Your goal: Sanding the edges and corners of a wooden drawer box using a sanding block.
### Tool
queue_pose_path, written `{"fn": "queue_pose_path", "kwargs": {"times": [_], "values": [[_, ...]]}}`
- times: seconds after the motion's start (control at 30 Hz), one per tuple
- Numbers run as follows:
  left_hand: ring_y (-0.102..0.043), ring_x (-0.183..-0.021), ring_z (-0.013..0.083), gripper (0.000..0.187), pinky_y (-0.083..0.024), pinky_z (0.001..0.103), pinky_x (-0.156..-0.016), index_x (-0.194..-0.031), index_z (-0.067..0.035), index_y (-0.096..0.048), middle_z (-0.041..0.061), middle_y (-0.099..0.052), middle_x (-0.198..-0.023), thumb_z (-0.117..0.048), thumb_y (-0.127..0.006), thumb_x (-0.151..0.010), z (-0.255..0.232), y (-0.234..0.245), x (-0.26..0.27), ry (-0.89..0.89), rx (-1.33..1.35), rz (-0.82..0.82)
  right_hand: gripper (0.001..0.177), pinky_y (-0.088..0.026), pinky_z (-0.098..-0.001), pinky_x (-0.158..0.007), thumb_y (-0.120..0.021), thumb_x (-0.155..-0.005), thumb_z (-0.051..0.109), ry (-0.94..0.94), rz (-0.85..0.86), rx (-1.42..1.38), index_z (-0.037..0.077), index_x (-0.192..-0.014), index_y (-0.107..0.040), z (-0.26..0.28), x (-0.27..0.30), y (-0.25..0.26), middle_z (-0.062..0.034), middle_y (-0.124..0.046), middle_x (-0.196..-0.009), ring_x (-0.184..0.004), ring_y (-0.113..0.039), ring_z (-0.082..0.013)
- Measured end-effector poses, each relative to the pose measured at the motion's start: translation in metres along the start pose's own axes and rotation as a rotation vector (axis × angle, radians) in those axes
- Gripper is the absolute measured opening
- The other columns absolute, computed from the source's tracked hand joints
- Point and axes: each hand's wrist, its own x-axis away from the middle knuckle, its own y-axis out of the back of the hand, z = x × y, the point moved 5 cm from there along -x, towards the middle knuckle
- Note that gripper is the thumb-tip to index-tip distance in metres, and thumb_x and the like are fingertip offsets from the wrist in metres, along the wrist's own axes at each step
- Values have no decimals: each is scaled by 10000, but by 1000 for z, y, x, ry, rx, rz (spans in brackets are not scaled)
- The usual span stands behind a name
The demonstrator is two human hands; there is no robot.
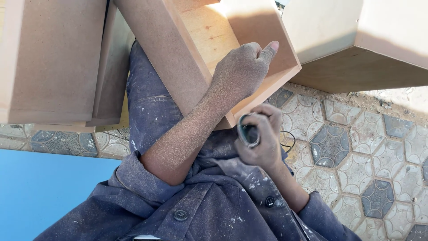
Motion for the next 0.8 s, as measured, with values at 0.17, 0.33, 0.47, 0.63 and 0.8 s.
{"fn": "queue_pose_path", "kwargs": {"times": [0.17, 0.33, 0.47, 0.63, 0.8], "values": [[-590, -553, 115, 305, -504, 265, -477, -1239, -101, -606, 56, -645, -816, -268, -574, -986, 5, -12, -5, -389, -333, -113, 427, -439, -495, -923, -626, -683, 6, -440, 25, 90, 59, -1102, -565, -40, -5, 27, -182, -554, -1108, -1096, -553, -375], [-613, -583, 107, 589, -519, 231, -440, -1454, -107, -532, 88, -659, -871, -111, -743, -904, 2, -19, -4, -587, -568, -188, 486, -439, -521, -909, -712, -703, 51, -565, -40, 96, 42, -1179, -615, -47, 1, 43, -255, -592, -1085, -1097, -600, -475], [-620, -591, 110, 562, -522, 237, -441, -1445, -112, -534, 85, -662, -887, -105, -728, -917, 2, -17, -2, -595, -545, -191, 615, -403, -493, -1044, -819, -714, 131, -588, 38, 42, 53, -1282, -595, -35, -3, 41, -216, -567, -1210, -1213, -560, -425], [-620, -584, 111, 524, -514, 235, -430, -1426, -108, -561, 92, -679, -904, -104, -727, -930, 4, -18, 0, -612, -520, -219, 728, -367, -522, -1106, -881, -712, 185, -547, 94, 13, 31, -1350, -566, -13, -17, 44, -216, -508, -1286, -1293, -502, -442], [-737, -775, 242, 508, -555, 474, -829, -866, -156, -682, 59, -665, -670, -508, -346, -1009, -4, 9, 6, 40, 176, 163, 627, -438, -532, -1019, -753, -879, 157, -429, -203, -326, 56, -1380, -389, -8, -33, 55, -192, -441, -1203, -1119, -508, -339]]}}
